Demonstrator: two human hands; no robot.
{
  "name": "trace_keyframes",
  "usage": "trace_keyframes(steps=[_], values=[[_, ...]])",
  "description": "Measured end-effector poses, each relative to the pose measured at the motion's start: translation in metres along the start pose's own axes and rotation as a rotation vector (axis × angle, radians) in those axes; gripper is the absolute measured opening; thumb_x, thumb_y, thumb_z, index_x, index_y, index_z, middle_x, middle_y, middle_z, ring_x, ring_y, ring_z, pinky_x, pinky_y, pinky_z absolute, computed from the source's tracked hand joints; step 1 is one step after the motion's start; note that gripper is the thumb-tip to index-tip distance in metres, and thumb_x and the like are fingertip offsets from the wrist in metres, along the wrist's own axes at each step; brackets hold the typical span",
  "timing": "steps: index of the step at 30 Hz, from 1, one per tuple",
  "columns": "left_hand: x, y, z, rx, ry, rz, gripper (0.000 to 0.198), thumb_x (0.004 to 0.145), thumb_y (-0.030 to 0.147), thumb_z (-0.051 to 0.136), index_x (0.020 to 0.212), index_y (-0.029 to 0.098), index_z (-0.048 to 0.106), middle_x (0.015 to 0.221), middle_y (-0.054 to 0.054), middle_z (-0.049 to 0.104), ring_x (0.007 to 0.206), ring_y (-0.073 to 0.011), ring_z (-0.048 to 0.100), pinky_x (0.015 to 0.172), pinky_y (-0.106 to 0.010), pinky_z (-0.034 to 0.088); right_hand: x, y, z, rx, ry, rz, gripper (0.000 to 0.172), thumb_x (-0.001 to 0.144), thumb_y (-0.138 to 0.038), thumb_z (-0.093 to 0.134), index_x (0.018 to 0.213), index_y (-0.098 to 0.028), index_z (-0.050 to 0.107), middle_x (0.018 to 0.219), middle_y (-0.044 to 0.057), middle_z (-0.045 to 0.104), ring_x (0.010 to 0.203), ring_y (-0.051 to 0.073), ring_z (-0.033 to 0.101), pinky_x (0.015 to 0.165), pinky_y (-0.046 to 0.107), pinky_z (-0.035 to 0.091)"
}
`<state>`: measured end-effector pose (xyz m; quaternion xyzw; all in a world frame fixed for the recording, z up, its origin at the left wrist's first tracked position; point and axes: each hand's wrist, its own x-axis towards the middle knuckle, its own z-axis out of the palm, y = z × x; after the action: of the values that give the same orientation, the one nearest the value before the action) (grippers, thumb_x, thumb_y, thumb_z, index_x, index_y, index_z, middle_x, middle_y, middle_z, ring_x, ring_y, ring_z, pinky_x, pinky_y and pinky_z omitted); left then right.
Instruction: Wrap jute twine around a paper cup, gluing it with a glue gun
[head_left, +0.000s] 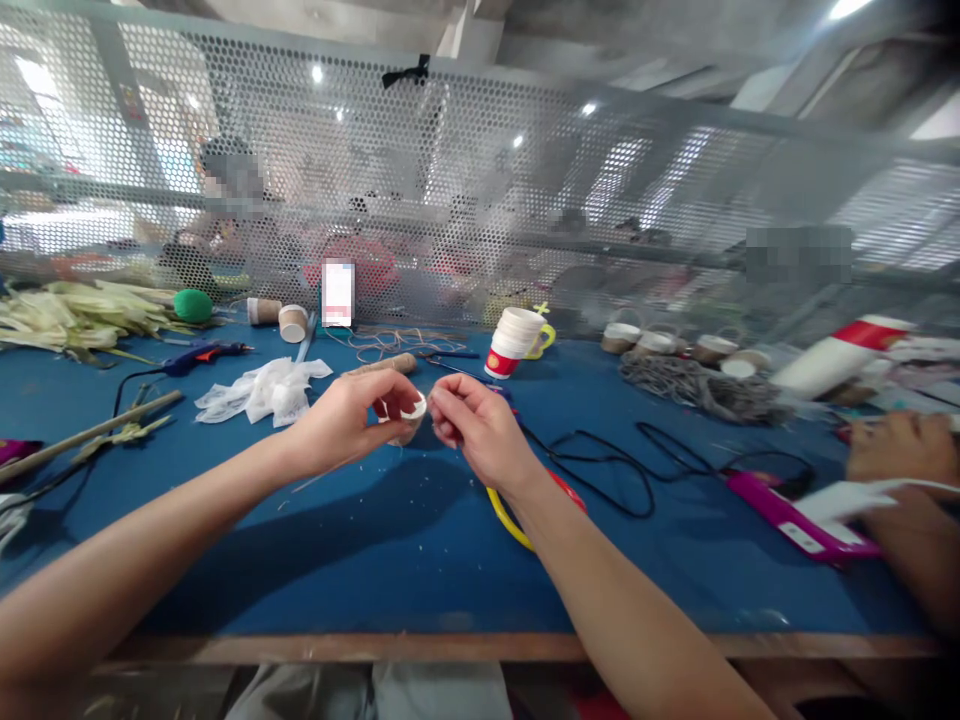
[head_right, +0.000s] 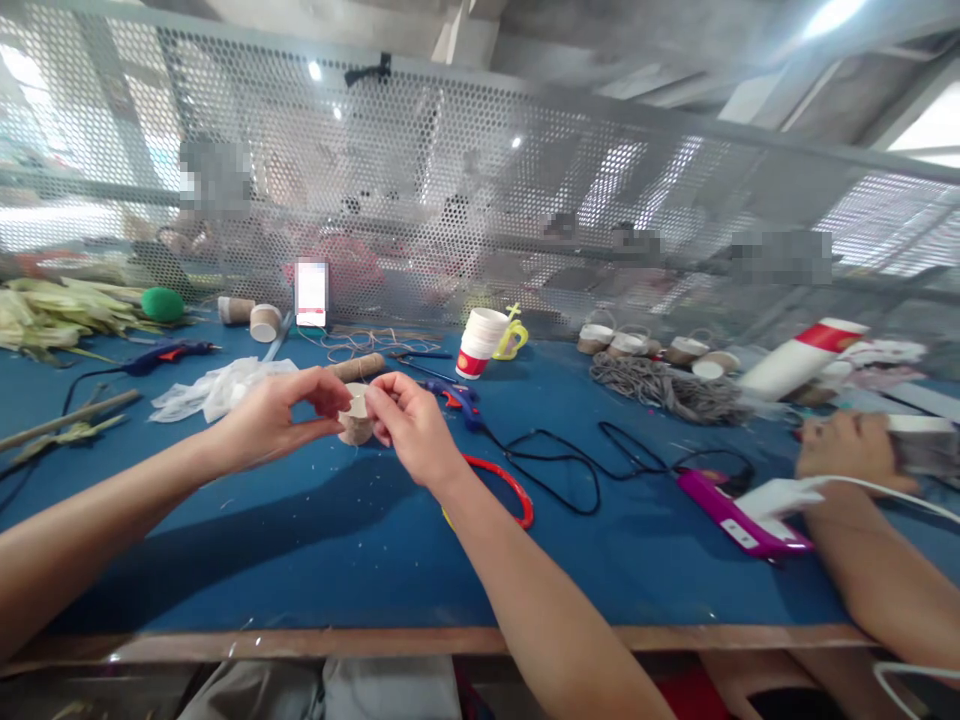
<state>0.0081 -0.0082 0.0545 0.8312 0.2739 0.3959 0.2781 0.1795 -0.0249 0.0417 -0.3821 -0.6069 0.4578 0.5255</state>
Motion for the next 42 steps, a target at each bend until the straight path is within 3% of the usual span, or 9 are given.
trace_keyframes(steps=[3,7,11,15,18,24,28,31,42], values=[[-0.005,-0.003,0.005,0.207,0.133,0.100,0.008,0.074,0.021,0.059,0.076,0.014,0.056,0.068,-0.001,0.061,0.058,-0.0079,0.052,0.056,-0.021,0.045,0.000,0.004,0.003,0.006,0.019,0.015,0.025,0.076,-0.039,0.058,0.070,-0.018,0.047,0.058,-0.005,0.046,0.045,0.005,0.038,0.040,0.020,0.028],[-0.008,-0.003,0.010,0.166,0.216,0.076,0.007,0.075,0.021,0.058,0.075,0.014,0.058,0.066,-0.001,0.062,0.055,-0.0067,0.051,0.056,-0.020,0.045,-0.003,0.005,0.006,-0.012,-0.002,0.004,0.024,0.077,-0.039,0.057,0.073,-0.018,0.047,0.058,-0.005,0.047,0.045,0.005,0.040,0.042,0.020,0.030],[-0.005,0.002,0.012,-0.233,0.179,-0.185,0.014,0.074,0.024,0.059,0.067,0.012,0.056,0.059,0.000,0.058,0.051,-0.0061,0.049,0.051,-0.019,0.042,-0.007,0.000,0.007,-0.116,0.017,-0.066,0.021,0.079,-0.038,0.053,0.073,-0.019,0.046,0.057,-0.005,0.046,0.046,0.006,0.039,0.043,0.021,0.032],[-0.003,0.003,0.014,-0.826,0.018,-0.545,0.018,0.072,0.027,0.061,0.065,0.013,0.053,0.055,0.001,0.053,0.047,-0.0042,0.045,0.046,-0.017,0.039,-0.013,-0.007,0.008,-0.321,0.067,-0.221,0.016,0.081,-0.033,0.051,0.075,-0.019,0.048,0.061,-0.003,0.048,0.050,0.007,0.041,0.048,0.022,0.036],[-0.002,0.002,0.015,-1.016,-0.075,-0.656,0.019,0.072,0.028,0.060,0.063,0.013,0.051,0.054,0.003,0.049,0.044,-0.0034,0.042,0.045,-0.017,0.037,-0.013,-0.008,0.007,-0.363,0.073,-0.244,0.015,0.081,-0.032,0.051,0.075,-0.019,0.049,0.064,-0.002,0.049,0.053,0.007,0.043,0.050,0.023,0.037],[-0.003,0.001,0.018,-0.529,0.167,-0.381,0.014,0.073,0.024,0.058,0.066,0.013,0.054,0.057,0.001,0.055,0.050,-0.0064,0.047,0.049,-0.020,0.040,-0.005,-0.002,0.007,-0.031,-0.032,0.038,0.025,0.080,-0.041,0.051,0.072,-0.017,0.049,0.062,-0.002,0.053,0.047,0.007,0.046,0.042,0.021,0.037],[-0.008,-0.004,0.019,-0.079,0.230,-0.080,0.013,0.076,0.024,0.055,0.069,0.014,0.056,0.063,-0.001,0.060,0.055,-0.0083,0.051,0.053,-0.021,0.043,-0.005,0.000,0.007,-0.021,-0.036,0.037,0.023,0.077,-0.038,0.056,0.070,-0.017,0.050,0.061,-0.003,0.053,0.047,0.006,0.046,0.043,0.021,0.037],[-0.010,-0.005,0.018,0.053,0.227,0.044,0.013,0.077,0.025,0.055,0.072,0.014,0.058,0.064,-0.002,0.062,0.055,-0.0080,0.051,0.054,-0.021,0.043,-0.005,0.001,0.005,-0.009,-0.072,0.017,0.019,0.076,-0.035,0.059,0.072,-0.018,0.050,0.059,-0.004,0.053,0.048,0.006,0.047,0.045,0.020,0.038],[-0.005,0.003,0.023,-1.048,-0.081,-0.560,0.025,0.071,0.036,0.060,0.065,0.014,0.048,0.057,0.003,0.044,0.046,-0.0038,0.035,0.045,-0.019,0.032,-0.013,-0.009,0.007,-0.195,0.032,-0.174,0.017,0.078,-0.033,0.055,0.070,-0.019,0.051,0.057,-0.003,0.051,0.048,0.007,0.043,0.046,0.022,0.037]])
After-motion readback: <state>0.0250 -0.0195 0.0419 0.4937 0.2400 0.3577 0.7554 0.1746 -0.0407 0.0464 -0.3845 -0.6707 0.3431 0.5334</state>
